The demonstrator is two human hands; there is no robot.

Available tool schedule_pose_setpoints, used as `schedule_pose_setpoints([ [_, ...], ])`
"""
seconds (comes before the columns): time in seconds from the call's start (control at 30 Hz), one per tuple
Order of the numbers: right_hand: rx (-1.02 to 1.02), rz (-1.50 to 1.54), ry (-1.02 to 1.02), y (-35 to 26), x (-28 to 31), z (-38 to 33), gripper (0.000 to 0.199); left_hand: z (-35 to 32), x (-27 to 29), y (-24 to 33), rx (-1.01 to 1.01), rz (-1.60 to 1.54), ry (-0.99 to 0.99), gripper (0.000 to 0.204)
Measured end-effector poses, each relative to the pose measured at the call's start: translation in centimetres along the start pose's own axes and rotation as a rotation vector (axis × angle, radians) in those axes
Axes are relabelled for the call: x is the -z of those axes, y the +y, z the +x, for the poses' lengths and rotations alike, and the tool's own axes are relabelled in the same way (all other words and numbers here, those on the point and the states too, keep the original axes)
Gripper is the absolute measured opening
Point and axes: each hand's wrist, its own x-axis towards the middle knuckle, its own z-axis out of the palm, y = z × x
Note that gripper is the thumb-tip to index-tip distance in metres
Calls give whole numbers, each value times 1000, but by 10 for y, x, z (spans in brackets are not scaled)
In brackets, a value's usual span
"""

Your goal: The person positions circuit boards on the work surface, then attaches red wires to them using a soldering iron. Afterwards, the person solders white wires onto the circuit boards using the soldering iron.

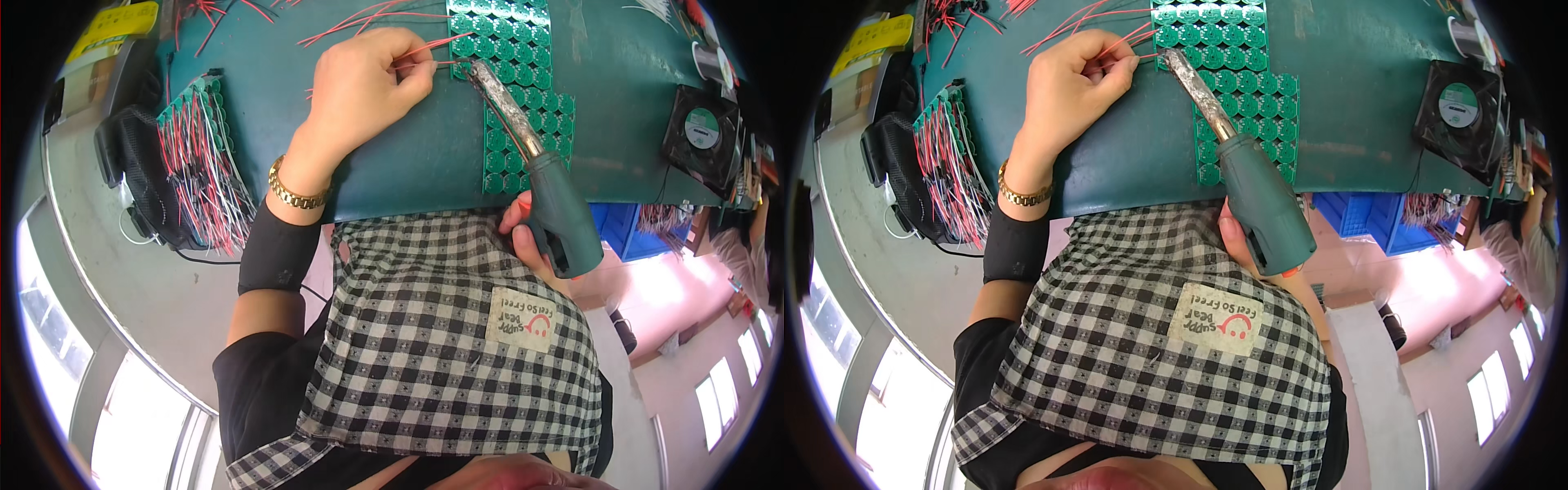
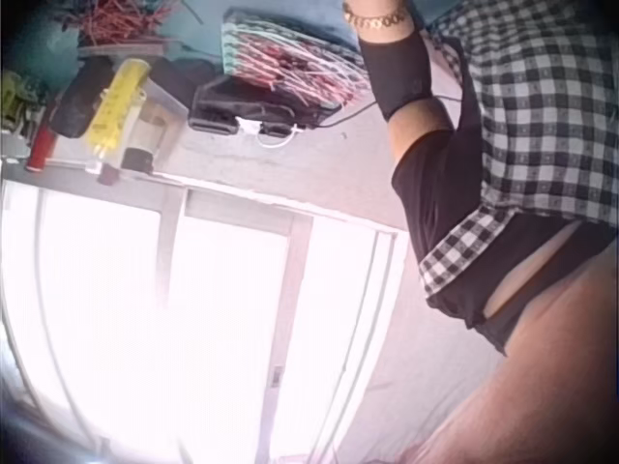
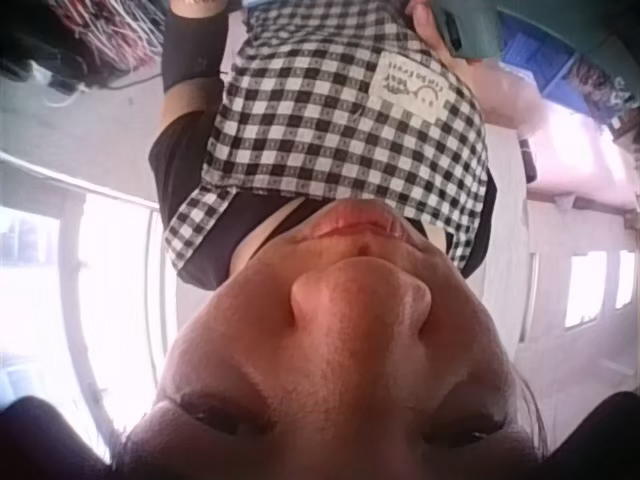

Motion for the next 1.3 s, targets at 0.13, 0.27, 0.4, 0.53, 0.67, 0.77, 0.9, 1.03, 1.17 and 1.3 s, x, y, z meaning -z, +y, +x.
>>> schedule_pose_setpoints([
  [0.13, -11, -42, -49, -5, 4, 2, 36, 0, 0, 1, 3, 2, 6, 6],
  [0.27, -94, -52, -15, -13, 1, 7, 21, 0, -2, -2, -16, 12, 5, 8],
  [0.4, -184, -84, -64, -28, 3, 16, 16, -1, -2, -4, -14, 9, 24, 8],
  [0.53, -235, -79, -23, -24, -4, 13, 15, 0, -2, -4, 4, 29, 39, 6],
  [0.67, -16, 153, 323, -13, -18, 9, 28, 0, -1, -4, 7, 34, 29, 6],
  [0.77, 39, 177, 401, -18, -16, 6, 39, -1, 1, -7, -10, 24, 30, 6],
  [0.9, 80, 217, 474, -2, -13, -6, 43, -1, 1, -6, -22, 22, 18, 6],
  [1.03, 106, 171, 438, 3, -8, -9, 43, -1, 2, -9, -17, 50, 16, 6],
  [1.17, 204, 223, 388, 14, -9, -5, 40, -3, 3, -13, -64, 37, 50, 7],
  [1.3, 141, 214, 334, 8, -8, -4, 42, -3, 8, -12, -57, 56, 27, 7],
])
